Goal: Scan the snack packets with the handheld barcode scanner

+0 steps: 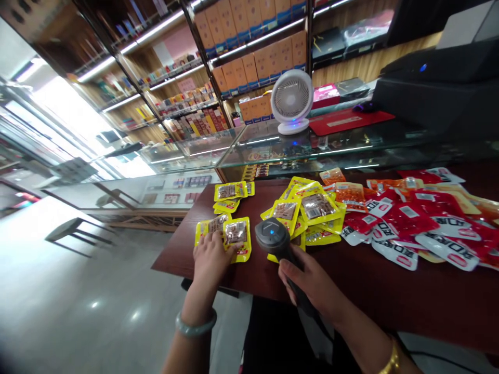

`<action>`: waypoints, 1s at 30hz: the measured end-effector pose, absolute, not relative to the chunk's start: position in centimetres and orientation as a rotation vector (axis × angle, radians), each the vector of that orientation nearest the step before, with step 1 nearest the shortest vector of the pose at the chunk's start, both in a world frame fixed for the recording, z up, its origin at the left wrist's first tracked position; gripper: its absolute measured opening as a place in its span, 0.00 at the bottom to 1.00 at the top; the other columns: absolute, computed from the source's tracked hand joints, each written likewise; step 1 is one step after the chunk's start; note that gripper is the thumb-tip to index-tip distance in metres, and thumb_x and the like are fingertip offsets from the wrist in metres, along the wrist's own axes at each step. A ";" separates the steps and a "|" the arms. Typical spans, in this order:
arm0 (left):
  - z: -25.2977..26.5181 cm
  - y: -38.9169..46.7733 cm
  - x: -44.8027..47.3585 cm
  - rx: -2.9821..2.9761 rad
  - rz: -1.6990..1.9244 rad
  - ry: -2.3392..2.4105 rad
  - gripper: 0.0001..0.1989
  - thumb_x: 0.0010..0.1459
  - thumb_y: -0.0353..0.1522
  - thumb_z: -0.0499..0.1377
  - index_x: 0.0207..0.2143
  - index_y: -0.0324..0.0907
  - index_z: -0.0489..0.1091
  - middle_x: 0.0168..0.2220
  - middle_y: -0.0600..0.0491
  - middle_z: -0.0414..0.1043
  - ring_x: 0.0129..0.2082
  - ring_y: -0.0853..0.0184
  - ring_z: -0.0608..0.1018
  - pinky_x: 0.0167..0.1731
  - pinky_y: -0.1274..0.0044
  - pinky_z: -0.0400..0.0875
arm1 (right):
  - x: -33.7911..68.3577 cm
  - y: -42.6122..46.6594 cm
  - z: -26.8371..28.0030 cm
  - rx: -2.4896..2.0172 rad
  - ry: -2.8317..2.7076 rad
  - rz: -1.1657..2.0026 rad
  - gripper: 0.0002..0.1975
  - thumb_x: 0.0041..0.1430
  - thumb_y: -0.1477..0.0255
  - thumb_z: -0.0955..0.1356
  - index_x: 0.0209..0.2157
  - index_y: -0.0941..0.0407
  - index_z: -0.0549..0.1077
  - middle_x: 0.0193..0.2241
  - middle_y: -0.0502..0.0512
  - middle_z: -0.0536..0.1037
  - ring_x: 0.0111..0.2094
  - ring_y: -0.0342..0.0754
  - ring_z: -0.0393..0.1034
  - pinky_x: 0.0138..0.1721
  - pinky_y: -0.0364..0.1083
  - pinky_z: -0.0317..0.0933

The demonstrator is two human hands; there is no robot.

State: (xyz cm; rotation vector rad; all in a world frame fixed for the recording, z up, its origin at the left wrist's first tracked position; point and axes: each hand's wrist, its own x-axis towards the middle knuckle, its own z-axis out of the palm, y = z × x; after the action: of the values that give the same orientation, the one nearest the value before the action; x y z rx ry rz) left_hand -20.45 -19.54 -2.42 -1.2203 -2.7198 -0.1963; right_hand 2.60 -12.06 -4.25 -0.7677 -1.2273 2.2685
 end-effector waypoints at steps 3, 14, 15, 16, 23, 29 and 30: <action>-2.6 -19.5 -20.5 -1.291 -0.113 -2.757 0.23 0.55 0.48 0.59 0.40 0.37 0.70 0.48 0.37 0.71 0.53 0.44 0.69 0.50 0.60 0.63 | 2.6 -12.1 -4.4 -0.717 -1.265 2.281 0.20 0.56 0.54 0.71 0.39 0.54 0.66 0.21 0.43 0.67 0.16 0.36 0.59 0.15 0.35 0.55; -2.9 -18.7 -19.4 -1.314 -1.246 -2.844 0.16 0.51 0.40 0.61 0.32 0.46 0.56 0.27 0.58 0.67 0.28 0.66 0.71 0.28 0.77 0.60 | 3.4 -12.0 -4.1 -0.665 -1.295 2.268 0.18 0.58 0.55 0.69 0.37 0.54 0.65 0.22 0.43 0.68 0.15 0.35 0.59 0.15 0.36 0.56; -2.9 -18.6 -19.3 -1.314 -1.282 -2.833 0.16 0.50 0.40 0.62 0.32 0.46 0.55 0.27 0.59 0.66 0.27 0.66 0.70 0.28 0.78 0.59 | 3.4 -12.0 -3.9 -0.656 -1.292 2.265 0.18 0.58 0.55 0.69 0.37 0.55 0.65 0.22 0.43 0.68 0.15 0.35 0.60 0.15 0.36 0.56; -3.0 -18.4 -19.1 -1.319 -1.306 -2.823 0.17 0.50 0.41 0.62 0.31 0.46 0.55 0.26 0.59 0.65 0.27 0.67 0.70 0.27 0.78 0.59 | 3.5 -12.0 -3.8 -0.644 -1.290 2.264 0.18 0.59 0.55 0.69 0.37 0.55 0.65 0.22 0.44 0.69 0.15 0.36 0.60 0.15 0.36 0.56; -2.5 -16.5 -18.1 -1.411 -1.415 -2.755 0.19 0.48 0.43 0.63 0.32 0.45 0.56 0.29 0.58 0.65 0.29 0.68 0.70 0.30 0.77 0.63 | 4.1 -11.5 -3.7 -0.635 -1.213 2.274 0.18 0.59 0.55 0.70 0.40 0.54 0.65 0.21 0.43 0.69 0.14 0.36 0.59 0.14 0.36 0.54; -2.0 -11.1 -15.5 -1.553 -1.648 -2.648 0.18 0.54 0.38 0.59 0.45 0.42 0.59 0.43 0.47 0.73 0.39 0.63 0.77 0.39 0.73 0.69 | 4.8 -10.3 -3.2 -0.672 -1.142 2.143 0.18 0.58 0.55 0.70 0.35 0.55 0.65 0.22 0.44 0.69 0.14 0.36 0.60 0.15 0.37 0.56; -1.9 -10.1 -14.9 -1.604 -1.678 -2.643 0.19 0.55 0.36 0.59 0.47 0.42 0.59 0.43 0.46 0.74 0.40 0.63 0.77 0.39 0.73 0.70 | 5.0 -10.0 -3.1 -0.678 -1.125 2.114 0.18 0.58 0.55 0.70 0.34 0.55 0.64 0.21 0.44 0.69 0.14 0.36 0.60 0.15 0.37 0.56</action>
State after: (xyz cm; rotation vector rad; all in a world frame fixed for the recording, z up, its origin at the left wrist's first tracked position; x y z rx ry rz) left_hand -14.88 -10.06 -1.87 -1.6036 -2.6434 -1.6779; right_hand 4.97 -10.05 -3.08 -0.6778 -1.1247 2.1141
